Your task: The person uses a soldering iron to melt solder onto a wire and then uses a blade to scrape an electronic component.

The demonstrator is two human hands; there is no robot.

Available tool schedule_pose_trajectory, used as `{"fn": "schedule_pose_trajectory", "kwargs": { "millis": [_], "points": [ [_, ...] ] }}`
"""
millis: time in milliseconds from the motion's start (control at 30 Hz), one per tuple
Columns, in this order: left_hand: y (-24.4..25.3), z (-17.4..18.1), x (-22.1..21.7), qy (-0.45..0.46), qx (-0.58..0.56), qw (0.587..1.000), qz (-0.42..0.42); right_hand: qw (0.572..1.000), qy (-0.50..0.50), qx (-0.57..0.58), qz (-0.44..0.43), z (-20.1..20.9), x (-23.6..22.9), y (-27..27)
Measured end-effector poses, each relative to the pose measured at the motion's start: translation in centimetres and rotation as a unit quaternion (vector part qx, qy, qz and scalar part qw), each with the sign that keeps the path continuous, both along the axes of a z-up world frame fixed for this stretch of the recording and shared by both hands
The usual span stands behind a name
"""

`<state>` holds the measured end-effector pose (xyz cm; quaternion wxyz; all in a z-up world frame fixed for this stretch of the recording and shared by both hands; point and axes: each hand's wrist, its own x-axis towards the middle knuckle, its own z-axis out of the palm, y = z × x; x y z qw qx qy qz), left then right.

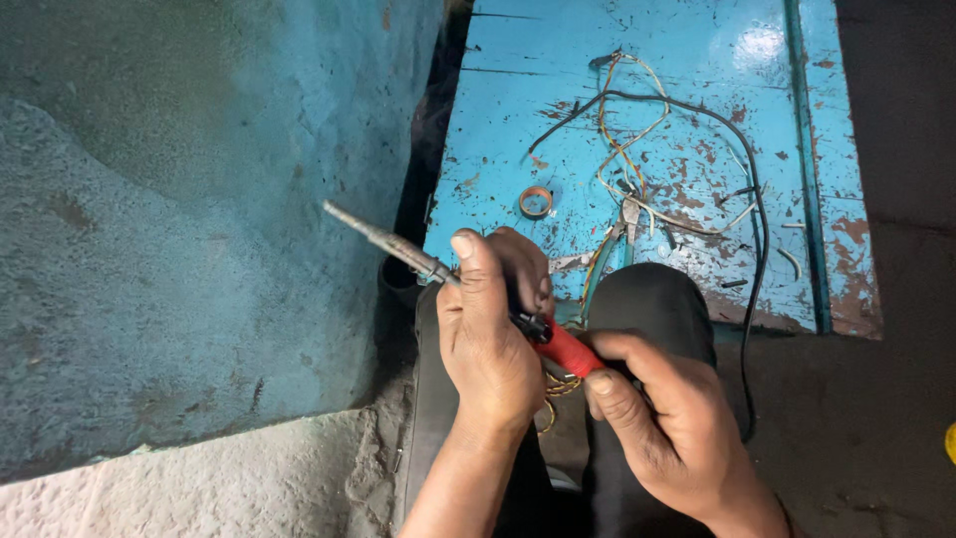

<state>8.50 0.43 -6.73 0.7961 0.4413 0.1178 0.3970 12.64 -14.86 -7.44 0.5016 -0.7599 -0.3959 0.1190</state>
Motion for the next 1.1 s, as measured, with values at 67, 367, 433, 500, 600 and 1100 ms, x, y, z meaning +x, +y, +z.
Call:
{"fn": "schedule_pose_trajectory", "kwargs": {
  "millis": [67, 367, 433, 500, 600, 1100],
  "points": [
    [0.0, -0.2, 0.0, 0.001, 0.018, 1.000, -0.022, 1.000, -0.002, 0.000, -0.008, 0.2, -0.2, 0.0],
    [-0.2, 0.0, 0.2, 0.003, 0.014, 0.996, -0.084, 0.998, -0.003, -0.029, -0.047, 0.7, -0.7, 0.0],
    [-0.2, 0.0, 0.3, 0.016, 0.009, 0.996, -0.090, 0.997, -0.029, -0.035, -0.057, 0.9, -0.7, 0.0],
    [-0.3, -0.1, 0.4, 0.017, 0.010, 0.995, -0.097, 0.996, -0.055, -0.038, -0.066, 1.0, -0.8, 0.1],
    [-0.3, -0.3, 0.4, 0.007, 0.015, 0.994, -0.110, 0.988, -0.139, -0.020, -0.061, 1.1, -0.9, 0.1],
    [-0.4, -0.4, 0.5, 0.011, 0.009, 0.984, -0.176, 0.995, 0.047, -0.050, -0.067, 1.2, -1.4, -0.5]
  ]
}}
